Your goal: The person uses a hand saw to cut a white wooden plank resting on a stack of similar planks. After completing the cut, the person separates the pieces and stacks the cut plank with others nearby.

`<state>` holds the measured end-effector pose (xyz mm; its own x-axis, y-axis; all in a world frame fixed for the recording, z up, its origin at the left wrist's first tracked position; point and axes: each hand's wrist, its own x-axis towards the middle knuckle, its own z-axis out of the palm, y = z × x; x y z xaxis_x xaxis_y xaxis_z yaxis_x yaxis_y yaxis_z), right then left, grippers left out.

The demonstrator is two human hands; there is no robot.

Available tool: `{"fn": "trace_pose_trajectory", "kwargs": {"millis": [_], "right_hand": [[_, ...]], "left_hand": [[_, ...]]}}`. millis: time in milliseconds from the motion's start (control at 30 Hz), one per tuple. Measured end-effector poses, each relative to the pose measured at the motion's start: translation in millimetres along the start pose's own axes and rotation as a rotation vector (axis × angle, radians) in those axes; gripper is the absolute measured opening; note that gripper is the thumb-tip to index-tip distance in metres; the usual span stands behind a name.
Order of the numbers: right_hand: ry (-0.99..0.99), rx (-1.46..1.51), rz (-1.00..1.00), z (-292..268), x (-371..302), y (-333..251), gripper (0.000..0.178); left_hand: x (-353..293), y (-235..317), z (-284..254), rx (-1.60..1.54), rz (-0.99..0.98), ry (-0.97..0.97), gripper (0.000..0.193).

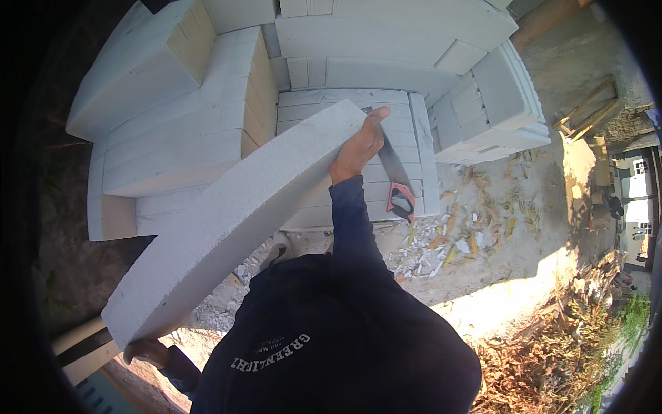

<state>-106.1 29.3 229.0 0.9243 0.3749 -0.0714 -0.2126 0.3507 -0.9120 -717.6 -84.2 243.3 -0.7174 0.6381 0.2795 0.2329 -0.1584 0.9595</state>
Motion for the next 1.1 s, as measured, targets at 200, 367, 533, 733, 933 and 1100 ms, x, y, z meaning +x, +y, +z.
{"fn": "trace_pose_trajectory", "kwargs": {"millis": [200,367,533,733,933,1100], "right_hand": [[0.069,-0.130,0.144,-113,72,47,0.079],[0.058,-0.212,0.258,-173,141,108,0.081],[0.052,-0.278,0.360,-185,188,154,0.079],[-0.066,-0.574,0.291,-144,207,185,0.080],[-0.092,-0.548,0.190,-87,237,234,0.078],[-0.375,-0.427,0.211,-24,270,256,0.062]], "left_hand": [[-147,-39,29,0.371,0.252,-0.484,0.100],[-249,-39,73,0.459,-0.009,-0.597,0.117],[-311,-54,95,0.528,0.038,-0.623,0.112],[-312,-68,77,0.746,0.122,-0.810,0.090],[-321,-52,132,0.548,0.035,-0.746,0.092],[-346,-52,168,0.437,-0.161,-0.639,0.099]]}}
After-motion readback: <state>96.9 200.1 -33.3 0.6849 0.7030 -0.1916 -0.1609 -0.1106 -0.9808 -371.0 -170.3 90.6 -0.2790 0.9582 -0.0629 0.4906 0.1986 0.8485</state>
